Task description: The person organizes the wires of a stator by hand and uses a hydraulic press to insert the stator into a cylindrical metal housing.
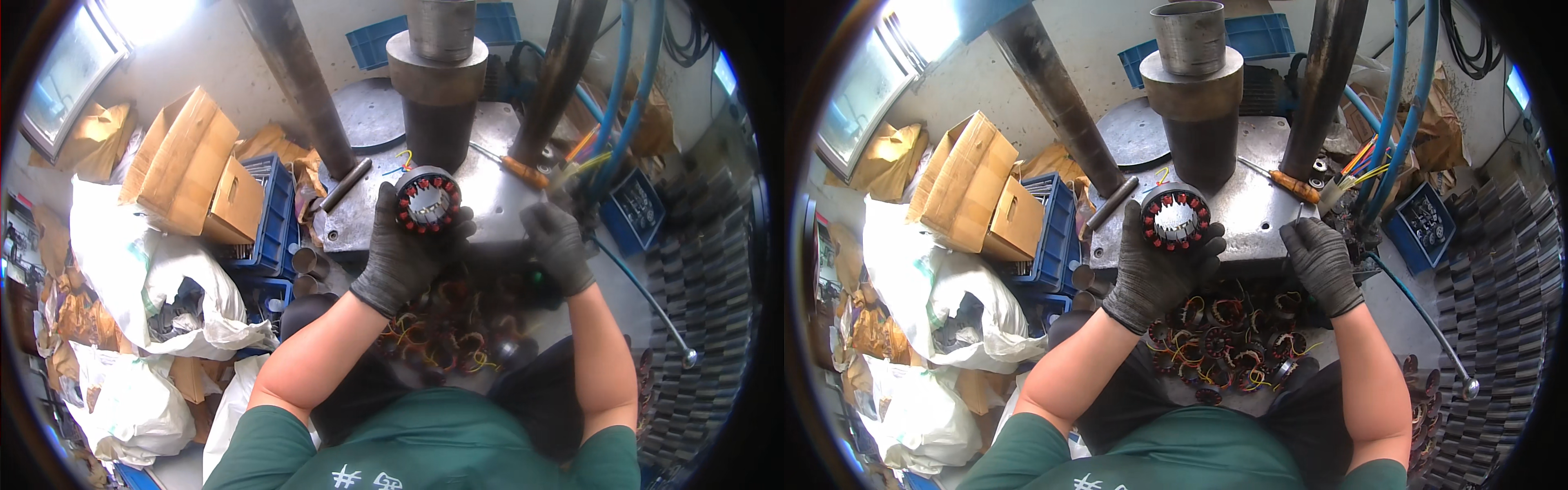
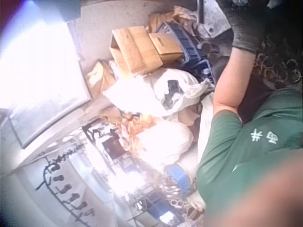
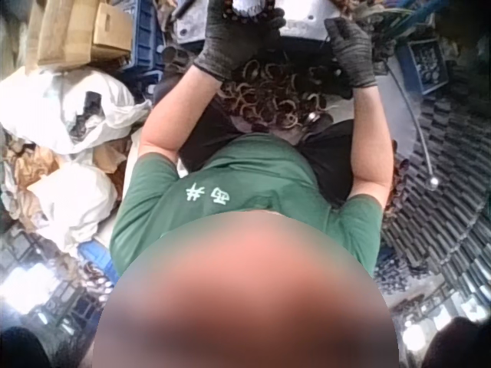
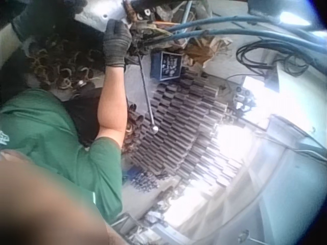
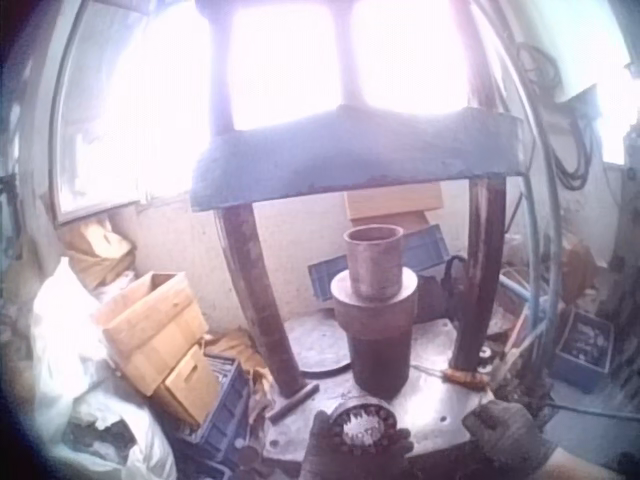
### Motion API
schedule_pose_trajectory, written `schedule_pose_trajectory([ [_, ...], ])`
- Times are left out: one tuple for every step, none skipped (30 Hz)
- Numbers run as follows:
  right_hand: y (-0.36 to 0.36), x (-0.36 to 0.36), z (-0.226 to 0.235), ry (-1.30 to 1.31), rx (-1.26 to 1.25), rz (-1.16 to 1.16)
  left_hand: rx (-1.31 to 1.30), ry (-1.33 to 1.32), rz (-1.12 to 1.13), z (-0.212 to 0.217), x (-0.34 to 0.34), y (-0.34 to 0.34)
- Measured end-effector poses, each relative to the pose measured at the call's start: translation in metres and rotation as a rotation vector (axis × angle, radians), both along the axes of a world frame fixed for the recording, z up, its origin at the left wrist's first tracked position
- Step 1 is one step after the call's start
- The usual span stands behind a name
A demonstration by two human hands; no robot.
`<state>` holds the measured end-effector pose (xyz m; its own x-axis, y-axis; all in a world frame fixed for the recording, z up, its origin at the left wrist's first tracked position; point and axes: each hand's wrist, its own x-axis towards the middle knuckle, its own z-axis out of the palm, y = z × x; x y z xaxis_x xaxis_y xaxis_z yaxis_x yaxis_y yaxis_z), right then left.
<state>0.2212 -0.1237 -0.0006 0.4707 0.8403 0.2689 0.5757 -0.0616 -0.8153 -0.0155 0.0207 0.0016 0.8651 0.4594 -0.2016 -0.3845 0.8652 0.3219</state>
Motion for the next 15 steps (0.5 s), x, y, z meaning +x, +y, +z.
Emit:
schedule_pose_trajectory([
  [0.0, -0.007, 0.006, 0.158, -0.019, -0.007, -0.01, 0.036, 0.011, 0.002, 0.0, 0.0],
  [-0.002, -0.014, 0.014, 0.161, -0.021, -0.007, -0.021, 0.072, 0.022, 0.003, 0.001, 0.0],
  [-0.005, -0.023, 0.024, 0.245, 0.09, 0.006, -0.023, 0.076, 0.026, 0.002, 0.002, 0.0],
  [-0.009, -0.033, 0.033, 0.328, 0.201, 0.016, -0.029, 0.078, 0.021, 0.002, 0.003, 0.0],
  [-0.014, -0.042, 0.041, 0.331, 0.197, 0.017, -0.035, 0.081, 0.016, 0.002, 0.004, 0.0],
  [-0.021, -0.051, 0.049, 0.314, 0.257, 0.063, -0.038, 0.082, 0.01, 0.003, 0.006, -0.001],
  [-0.024, -0.058, 0.055, 0.296, 0.318, 0.11, -0.056, 0.116, 0.021, 0.006, 0.009, -0.003],
  [-0.025, -0.062, 0.061, 0.297, 0.317, 0.101, -0.074, 0.15, 0.031, 0.006, 0.011, -0.004],
  [-0.026, -0.065, 0.066, 0.098, 0.349, 0.149, -0.074, 0.152, 0.021, 0.005, 0.013, -0.005],
  [-0.026, -0.068, 0.068, -0.102, 0.377, 0.195, -0.019, 0.133, -0.002, 0.003, 0.013, -0.007],
  [-0.024, -0.07, 0.067, -0.102, 0.375, 0.185, 0.037, 0.113, -0.026, 0.002, 0.014, -0.009],
  [-0.02, -0.069, 0.065, -0.237, 0.42, 0.209, 0.036, 0.115, -0.036, 0.002, 0.017, -0.011],
  [-0.017, -0.069, 0.062, -0.372, 0.462, 0.234, -0.023, 0.143, 0.009, 0.004, 0.019, -0.015],
  [-0.014, -0.071, 0.061, -0.353, 0.494, 0.218, -0.082, 0.172, 0.055, 0.005, 0.02, -0.018],
  [-0.013, -0.075, 0.058, -0.353, 0.49, 0.209, -0.083, 0.174, 0.046, 0.003, 0.021, -0.02],
])
